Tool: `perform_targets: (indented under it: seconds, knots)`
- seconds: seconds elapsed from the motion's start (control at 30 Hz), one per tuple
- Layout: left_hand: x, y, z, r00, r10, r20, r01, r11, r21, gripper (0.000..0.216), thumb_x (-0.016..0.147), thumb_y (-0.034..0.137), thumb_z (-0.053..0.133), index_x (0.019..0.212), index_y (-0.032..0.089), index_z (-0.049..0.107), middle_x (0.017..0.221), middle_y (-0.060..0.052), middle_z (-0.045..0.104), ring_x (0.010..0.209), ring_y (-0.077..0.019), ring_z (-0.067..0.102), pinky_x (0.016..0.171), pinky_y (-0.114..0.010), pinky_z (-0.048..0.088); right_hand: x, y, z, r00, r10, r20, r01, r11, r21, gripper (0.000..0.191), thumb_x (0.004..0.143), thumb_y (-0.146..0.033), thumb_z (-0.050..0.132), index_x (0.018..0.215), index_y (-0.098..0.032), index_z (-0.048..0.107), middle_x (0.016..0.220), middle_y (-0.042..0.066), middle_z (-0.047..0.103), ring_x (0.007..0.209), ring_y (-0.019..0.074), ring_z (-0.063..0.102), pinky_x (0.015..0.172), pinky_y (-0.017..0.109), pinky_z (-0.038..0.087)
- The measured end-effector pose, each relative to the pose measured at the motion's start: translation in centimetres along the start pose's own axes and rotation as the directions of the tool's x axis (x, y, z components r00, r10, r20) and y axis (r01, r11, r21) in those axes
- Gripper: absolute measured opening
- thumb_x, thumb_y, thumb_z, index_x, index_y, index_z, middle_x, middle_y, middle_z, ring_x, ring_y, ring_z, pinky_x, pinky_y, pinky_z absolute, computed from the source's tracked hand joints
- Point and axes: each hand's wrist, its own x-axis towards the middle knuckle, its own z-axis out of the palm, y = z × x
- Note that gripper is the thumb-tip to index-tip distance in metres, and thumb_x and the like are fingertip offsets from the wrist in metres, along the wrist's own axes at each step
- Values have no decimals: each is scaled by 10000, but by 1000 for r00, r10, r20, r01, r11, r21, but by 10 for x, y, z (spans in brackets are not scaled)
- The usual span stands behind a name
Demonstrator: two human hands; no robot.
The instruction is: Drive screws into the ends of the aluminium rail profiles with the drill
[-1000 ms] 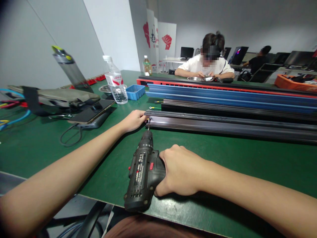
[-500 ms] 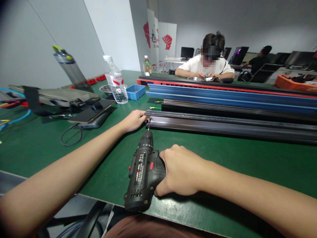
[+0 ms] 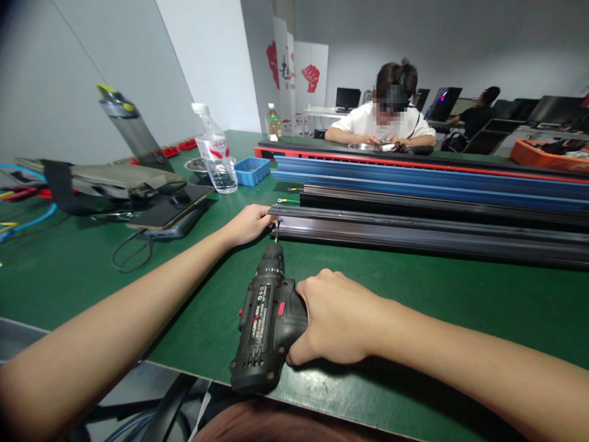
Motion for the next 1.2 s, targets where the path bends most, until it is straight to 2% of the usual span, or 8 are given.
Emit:
perform_targets:
  seconds: [1.2]
  knots:
    - [0,-1,-1,999,41,-1,-41,999,13,327,854,335,387,588,172,483,588,2,526,601,-132,468,582,-233,328,-1,-1,-1,1000,3,5,-3,1000,-15,328,596,-464,755,736,-203,613,603,-33,577,490,99,416,441,233,305]
